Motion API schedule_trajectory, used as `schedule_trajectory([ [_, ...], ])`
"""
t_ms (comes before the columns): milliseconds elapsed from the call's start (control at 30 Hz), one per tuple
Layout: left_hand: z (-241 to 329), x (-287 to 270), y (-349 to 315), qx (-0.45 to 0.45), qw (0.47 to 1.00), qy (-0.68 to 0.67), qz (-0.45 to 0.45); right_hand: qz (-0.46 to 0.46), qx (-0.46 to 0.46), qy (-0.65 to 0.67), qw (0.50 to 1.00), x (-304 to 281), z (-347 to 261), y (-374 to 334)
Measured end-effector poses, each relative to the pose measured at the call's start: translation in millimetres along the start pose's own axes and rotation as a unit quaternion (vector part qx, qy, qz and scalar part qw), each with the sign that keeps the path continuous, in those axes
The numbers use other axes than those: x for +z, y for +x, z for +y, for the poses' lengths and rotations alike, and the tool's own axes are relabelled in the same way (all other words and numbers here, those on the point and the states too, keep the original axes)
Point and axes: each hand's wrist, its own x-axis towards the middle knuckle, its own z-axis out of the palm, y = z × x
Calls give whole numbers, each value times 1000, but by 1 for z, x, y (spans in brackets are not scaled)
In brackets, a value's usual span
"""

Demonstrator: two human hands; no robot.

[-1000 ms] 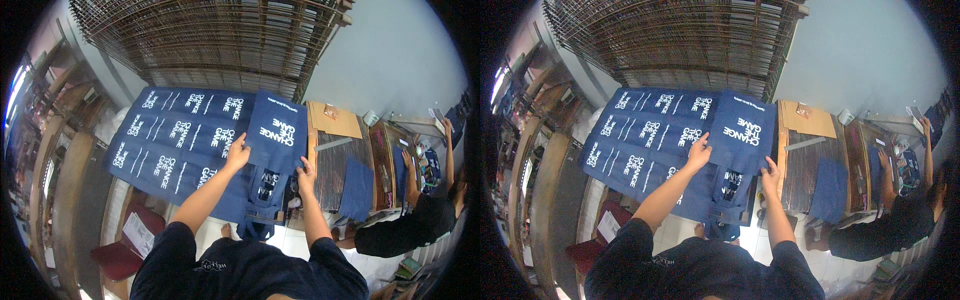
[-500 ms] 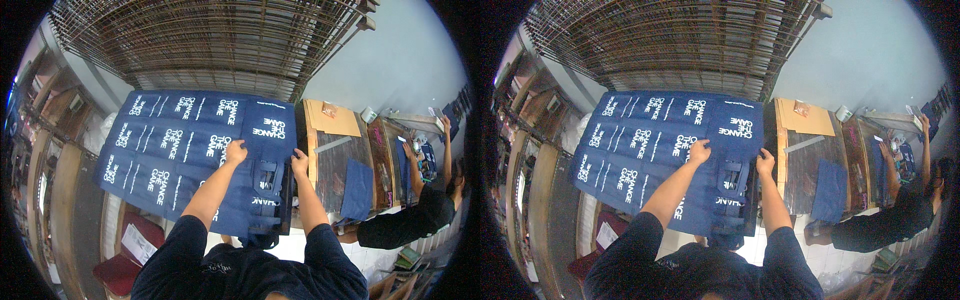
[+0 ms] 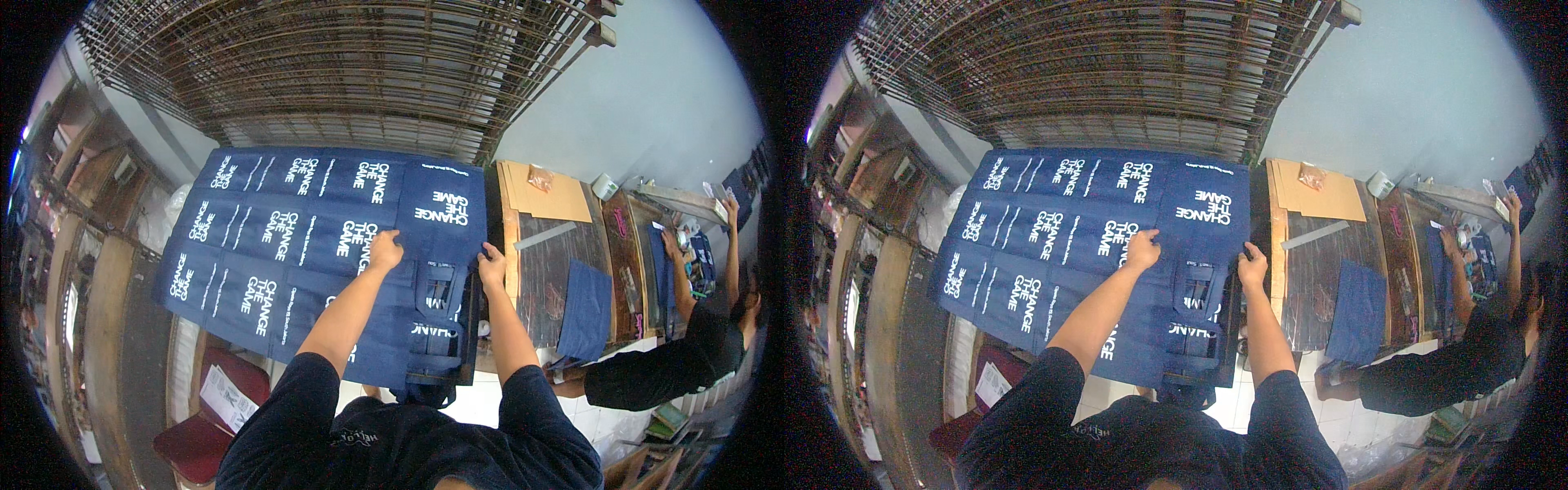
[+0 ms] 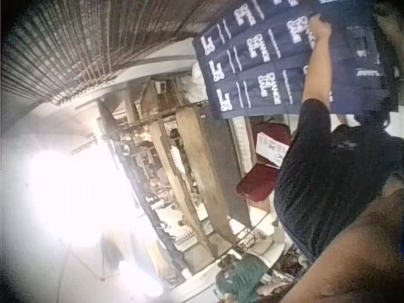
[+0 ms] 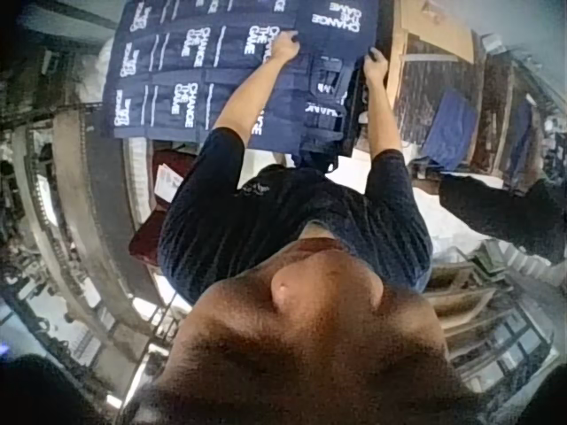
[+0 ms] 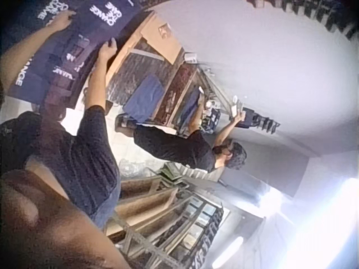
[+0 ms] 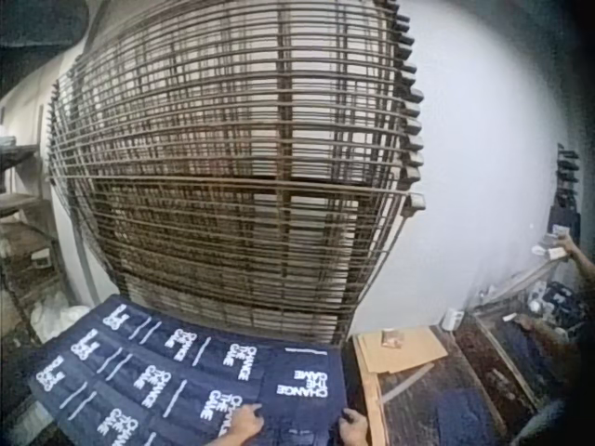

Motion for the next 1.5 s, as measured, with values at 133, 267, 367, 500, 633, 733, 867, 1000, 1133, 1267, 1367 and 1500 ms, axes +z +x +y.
schedule_trajectory([
  [133, 7, -5, -3, 5, 1000, -1, 7, 47, -20, -8, 999, -3, 11, 0],
  [267, 21, -28, -21, 64, 991, -4, 117, 87, -22, 109, 990, -18, 12, -27],
  [367, 41, -61, -51, 80, 983, -116, 120, 124, -8, 70, 990, -55, 33, -55],
  [500, 61, -113, -140, 101, 976, -170, 94, 221, -11, -47, 974, -116, 104, -101],
  [633, 23, -107, -281, 88, 964, -215, 128, 47, 43, -273, 960, -167, 91, -164],
  [733, 22, -110, -366, -1, 988, -151, 17, 41, -118, -317, 940, -182, 167, -177],
  [867, -3, -120, -416, -114, 992, -45, 4, 64, -138, -305, 940, -178, 196, -157],
  [1000, -87, -92, -481, -314, 949, 11, -1, 15, -112, -376, 920, -147, 151, -144],
  [1133, -181, -33, -574, -492, 870, 20, -30, 23, -42, -370, 928, -141, 138, -134],
  [1267, -215, -9, -626, -550, 810, 32, -201, -24, -137, -390, 910, -155, 172, -123],
  [1367, -188, -10, -634, -532, 830, 19, -169, -101, -188, -352, 911, -172, 189, -115],
  [1500, -184, 2, -623, -512, 847, -9, -145, -179, -196, -303, 915, -193, 174, -135],
])
